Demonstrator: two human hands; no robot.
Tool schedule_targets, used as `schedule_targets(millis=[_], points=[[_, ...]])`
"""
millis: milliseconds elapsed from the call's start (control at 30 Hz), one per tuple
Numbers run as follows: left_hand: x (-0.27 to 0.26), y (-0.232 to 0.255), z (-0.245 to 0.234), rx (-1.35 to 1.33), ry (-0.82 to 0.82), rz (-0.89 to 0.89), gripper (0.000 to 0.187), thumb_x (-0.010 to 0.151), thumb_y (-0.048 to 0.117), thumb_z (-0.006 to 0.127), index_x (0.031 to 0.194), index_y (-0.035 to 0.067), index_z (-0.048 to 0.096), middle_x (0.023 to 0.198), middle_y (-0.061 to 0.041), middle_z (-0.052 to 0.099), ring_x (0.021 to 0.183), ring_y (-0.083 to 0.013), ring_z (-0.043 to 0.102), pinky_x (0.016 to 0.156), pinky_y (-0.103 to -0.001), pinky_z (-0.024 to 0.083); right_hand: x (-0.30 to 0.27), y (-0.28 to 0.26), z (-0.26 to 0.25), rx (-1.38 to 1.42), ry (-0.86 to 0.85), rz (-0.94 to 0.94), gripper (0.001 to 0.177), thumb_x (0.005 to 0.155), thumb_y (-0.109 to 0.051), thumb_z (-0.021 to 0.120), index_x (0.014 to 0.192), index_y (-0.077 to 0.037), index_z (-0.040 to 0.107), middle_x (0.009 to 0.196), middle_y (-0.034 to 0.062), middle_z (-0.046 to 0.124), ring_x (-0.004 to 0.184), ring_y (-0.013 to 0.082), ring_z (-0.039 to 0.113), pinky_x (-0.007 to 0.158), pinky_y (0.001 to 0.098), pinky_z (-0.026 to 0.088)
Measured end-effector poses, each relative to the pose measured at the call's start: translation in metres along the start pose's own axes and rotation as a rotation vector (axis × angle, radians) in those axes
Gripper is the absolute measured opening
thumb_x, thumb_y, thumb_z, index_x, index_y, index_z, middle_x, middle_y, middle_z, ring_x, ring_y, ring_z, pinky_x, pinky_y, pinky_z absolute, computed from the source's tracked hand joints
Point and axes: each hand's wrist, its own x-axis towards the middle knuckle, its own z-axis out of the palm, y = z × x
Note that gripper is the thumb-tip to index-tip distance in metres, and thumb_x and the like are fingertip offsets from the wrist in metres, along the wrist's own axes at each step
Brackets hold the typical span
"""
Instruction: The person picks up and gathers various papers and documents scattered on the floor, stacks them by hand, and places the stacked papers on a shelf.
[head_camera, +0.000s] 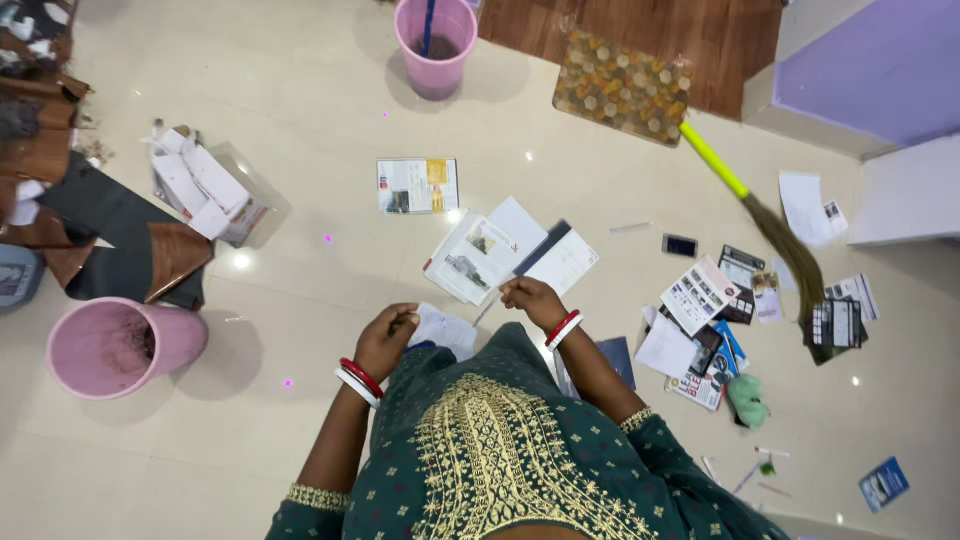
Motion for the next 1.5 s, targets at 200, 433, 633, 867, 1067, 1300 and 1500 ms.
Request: schedule_targets(millis=[200, 433, 633, 867, 1067, 1300, 1500], points=[[0.056, 0.021, -0.089, 0.024, -0.085, 0.036, 0.034, 0.098, 0.022, 0.067, 0.126, 0.004, 0.067, 0.104, -0.007, 0.074, 0.094, -0.0151, 0.068, 0.086, -0.03, 0.054, -0.005, -0.045, 0.073, -0.056, 0.01, -0.041, 0.03, 0.097, -0.019, 0.067, 0.118, 0.002, 0.07, 0.097, 0.0074, 0.071, 0.09, 0.0145, 0.066, 0.083, 0.0301, 0.053], [0.086, -0.01, -0.057, -0.022, -0.305, -0.032, 0.034, 0.098, 0.023, 0.067, 0.125, 0.003, 0.066, 0.104, -0.007, 0.073, 0.095, -0.0136, 0.068, 0.085, -0.029, 0.055, -0.027, -0.013, 0.078, 0.004, 0.172, 0.175, 0.029, 0.098, -0.019, 0.064, 0.117, 0.002, 0.069, 0.1, 0.0076, 0.074, 0.092, 0.0145, 0.07, 0.087, 0.0294, 0.057], [0.105, -0.008, 0.001, 0.078, -0.468, -0.066, 0.035, 0.097, 0.024, 0.067, 0.126, 0.004, 0.066, 0.105, -0.008, 0.074, 0.097, -0.0149, 0.07, 0.085, -0.029, 0.055, -0.044, 0.013, 0.043, 0.126, 0.26, 0.103, 0.028, 0.098, -0.017, 0.065, 0.117, 0.002, 0.07, 0.101, 0.0086, 0.074, 0.094, 0.0151, 0.069, 0.089, 0.0293, 0.056], [0.117, 0.039, 0.075, 0.117, -0.355, -0.001, 0.036, 0.098, 0.026, 0.067, 0.127, 0.003, 0.066, 0.108, -0.01, 0.074, 0.102, -0.0169, 0.07, 0.088, -0.03, 0.055, -0.045, 0.04, -0.042, 0.149, 0.257, 0.145, 0.026, 0.096, -0.015, 0.063, 0.115, 0.001, 0.072, 0.096, 0.0073, 0.075, 0.09, 0.0148, 0.07, 0.086, 0.0287, 0.056], [0.131, 0.023, 0.122, 0.1, -0.385, -0.135, 0.039, 0.097, 0.025, 0.067, 0.129, 0.003, 0.065, 0.113, -0.012, 0.075, 0.103, -0.018, 0.072, 0.09, -0.031, 0.056, -0.008, 0.056, -0.112, 0.157, 0.315, 0.214, 0.025, 0.097, -0.016, 0.064, 0.112, 0.002, 0.072, 0.096, 0.009, 0.074, 0.089, 0.0157, 0.069, 0.085, 0.0288, 0.055], [0.219, -0.069, 0.112, 0.061, -0.545, -0.328, 0.041, 0.095, 0.026, 0.067, 0.128, 0.003, 0.065, 0.12, -0.015, 0.075, 0.111, -0.0217, 0.072, 0.095, -0.033, 0.055, 0.063, 0.078, -0.111, 0.242, 0.485, 0.4, 0.025, 0.095, -0.019, 0.061, 0.111, -0.002, 0.071, 0.095, 0.0057, 0.074, 0.087, 0.0135, 0.07, 0.082, 0.0259, 0.053], [0.347, -0.187, 0.065, 0.402, -0.594, -0.509, 0.046, 0.095, 0.038, 0.065, 0.129, 0.006, 0.065, 0.121, -0.017, 0.072, 0.113, -0.0286, 0.069, 0.096, -0.037, 0.053, 0.139, 0.168, -0.084, 0.217, 0.547, 0.548, 0.026, 0.091, -0.021, 0.065, 0.106, -0.002, 0.074, 0.092, 0.0057, 0.075, 0.084, 0.014, 0.071, 0.077, 0.0289, 0.053]])
